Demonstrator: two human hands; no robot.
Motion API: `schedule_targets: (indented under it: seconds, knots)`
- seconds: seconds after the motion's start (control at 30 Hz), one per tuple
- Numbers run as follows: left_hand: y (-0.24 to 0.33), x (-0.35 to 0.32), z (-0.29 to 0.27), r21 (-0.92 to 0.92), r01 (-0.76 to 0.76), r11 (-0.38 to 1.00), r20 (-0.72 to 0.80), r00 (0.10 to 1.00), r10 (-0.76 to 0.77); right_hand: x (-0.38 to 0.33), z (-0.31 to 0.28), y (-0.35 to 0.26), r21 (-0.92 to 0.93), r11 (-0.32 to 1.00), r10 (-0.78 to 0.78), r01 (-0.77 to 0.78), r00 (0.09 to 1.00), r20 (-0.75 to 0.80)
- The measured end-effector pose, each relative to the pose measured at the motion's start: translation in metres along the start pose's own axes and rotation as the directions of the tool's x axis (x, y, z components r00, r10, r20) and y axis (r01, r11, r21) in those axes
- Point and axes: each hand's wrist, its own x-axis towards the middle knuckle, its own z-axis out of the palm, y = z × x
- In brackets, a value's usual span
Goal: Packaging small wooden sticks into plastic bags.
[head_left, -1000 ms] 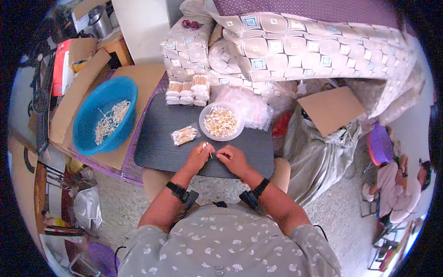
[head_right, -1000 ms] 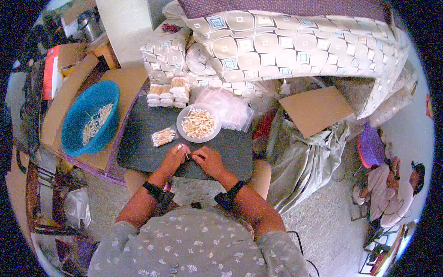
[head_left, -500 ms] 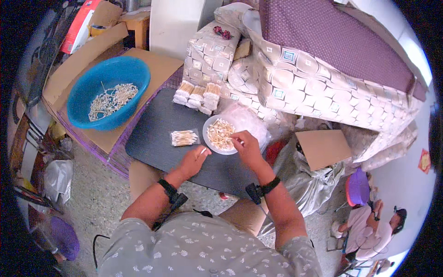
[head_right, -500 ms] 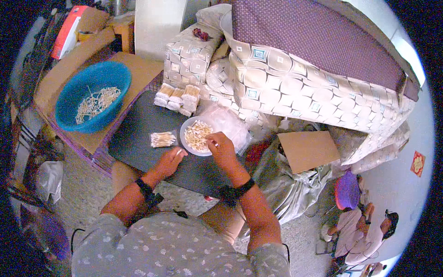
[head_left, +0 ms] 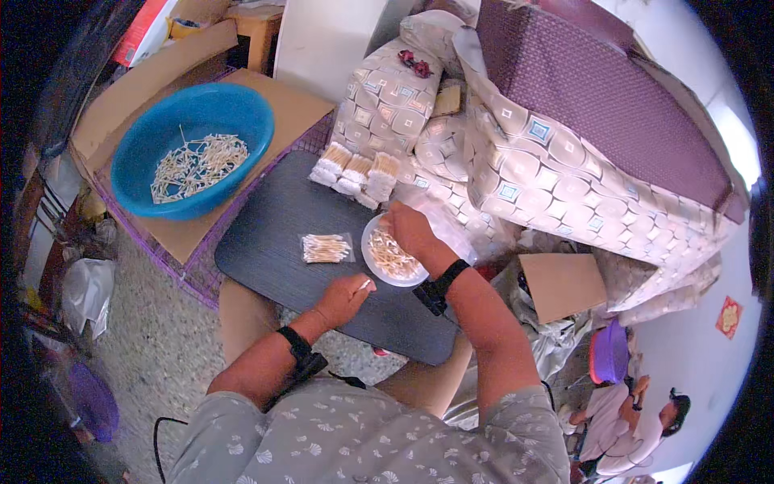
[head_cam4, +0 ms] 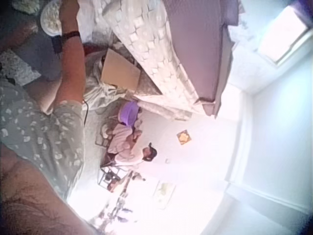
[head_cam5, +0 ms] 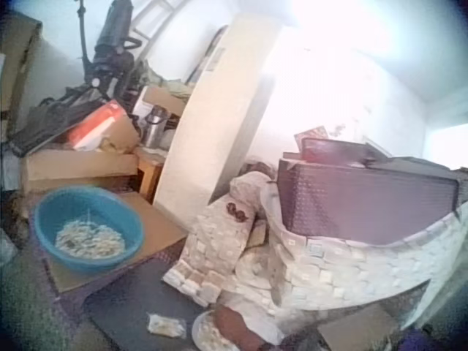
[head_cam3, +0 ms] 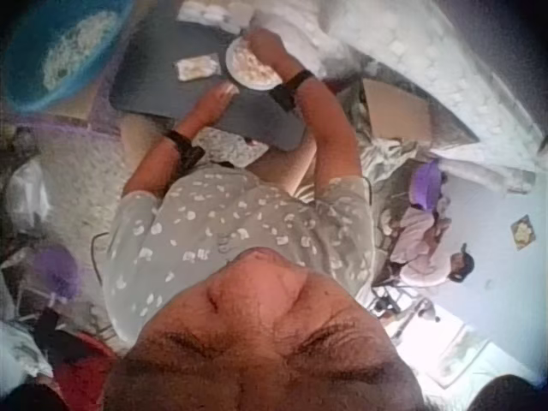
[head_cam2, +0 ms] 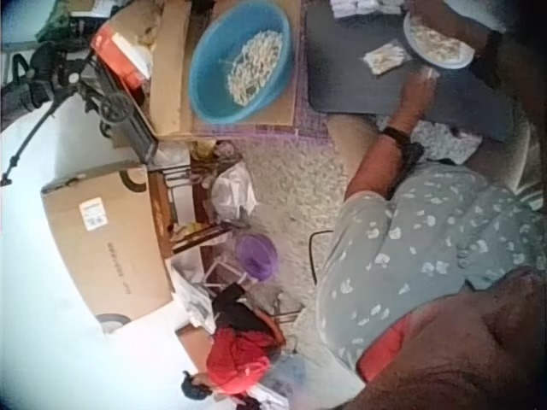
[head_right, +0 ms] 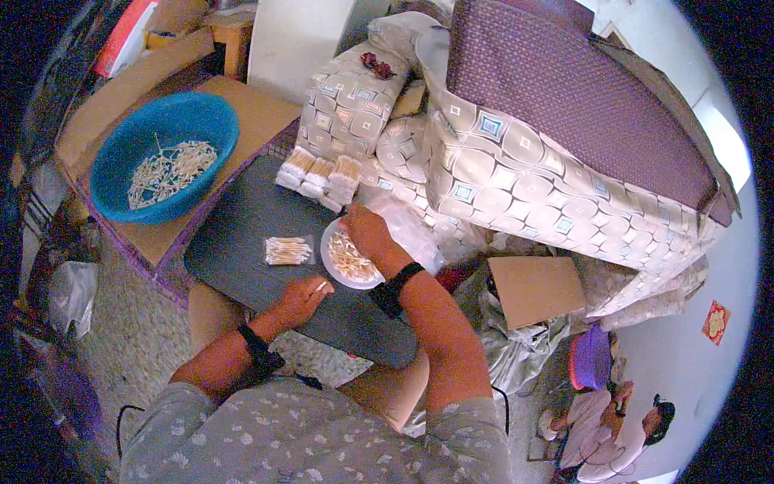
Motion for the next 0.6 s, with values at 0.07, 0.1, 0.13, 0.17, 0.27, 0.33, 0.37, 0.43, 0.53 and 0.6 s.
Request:
schedule_targets:
  seconds: [0.07, 0.1, 0.13, 0.17, 0.27, 0.33, 0.37, 0.43, 0.53, 0.6]
  knots:
    - [0.002, -0.001, -0.001, 0.005, 0.035, 0.999, 0.005, 0.999, -0.035, 0.004, 0.002, 0.000, -0.023, 0.999, -0.028, 0.028, 0.999, 0.017]
    - [0.002, -0.002, -0.001, 0.002, 0.038, 0.999, 0.000, 0.999, -0.038, 0.005, 0.003, 0.000, -0.045, 0.998, -0.051, 0.053, 0.998, 0.029]
    - [0.002, -0.001, -0.001, -0.001, 0.037, 0.999, 0.001, 0.999, -0.037, 0.006, 0.004, 0.004, -0.049, 0.997, -0.052, 0.054, 0.998, 0.031]
    - [0.003, 0.000, -0.001, -0.005, 0.035, 0.999, 0.003, 0.999, -0.035, 0.007, 0.005, 0.008, -0.092, 0.991, -0.089, 0.095, 0.994, 0.060]
    - [0.003, -0.002, -0.001, -0.046, 0.019, 0.999, -0.019, 1.000, -0.020, 0.009, 0.006, 0.009, -0.198, 0.961, -0.168, 0.192, 0.977, 0.132]
    - [0.002, -0.003, -0.002, -0.054, 0.018, 0.998, -0.021, 1.000, -0.019, 0.011, 0.005, 0.006, -0.259, 0.934, -0.206, 0.246, 0.963, 0.172]
    - [0.002, -0.004, -0.001, -0.061, 0.015, 0.998, -0.017, 1.000, -0.016, 0.011, 0.005, 0.006, -0.264, 0.930, -0.215, 0.254, 0.962, 0.169]
    - [0.004, -0.004, 0.000, -0.073, 0.022, 0.997, -0.019, 1.000, -0.024, 0.009, 0.004, 0.008, -0.272, 0.927, -0.221, 0.259, 0.961, 0.163]
    - [0.000, -0.003, 0.006, -0.090, 0.028, 0.996, -0.038, 0.999, -0.031, 0.004, -0.004, 0.015, -0.298, 0.921, -0.243, 0.252, 0.968, 0.069]
    - [-0.008, -0.005, 0.011, -0.095, 0.030, 0.995, -0.057, 0.998, -0.036, 0.000, -0.013, 0.013, -0.309, 0.947, -0.069, 0.090, 0.995, 0.078]
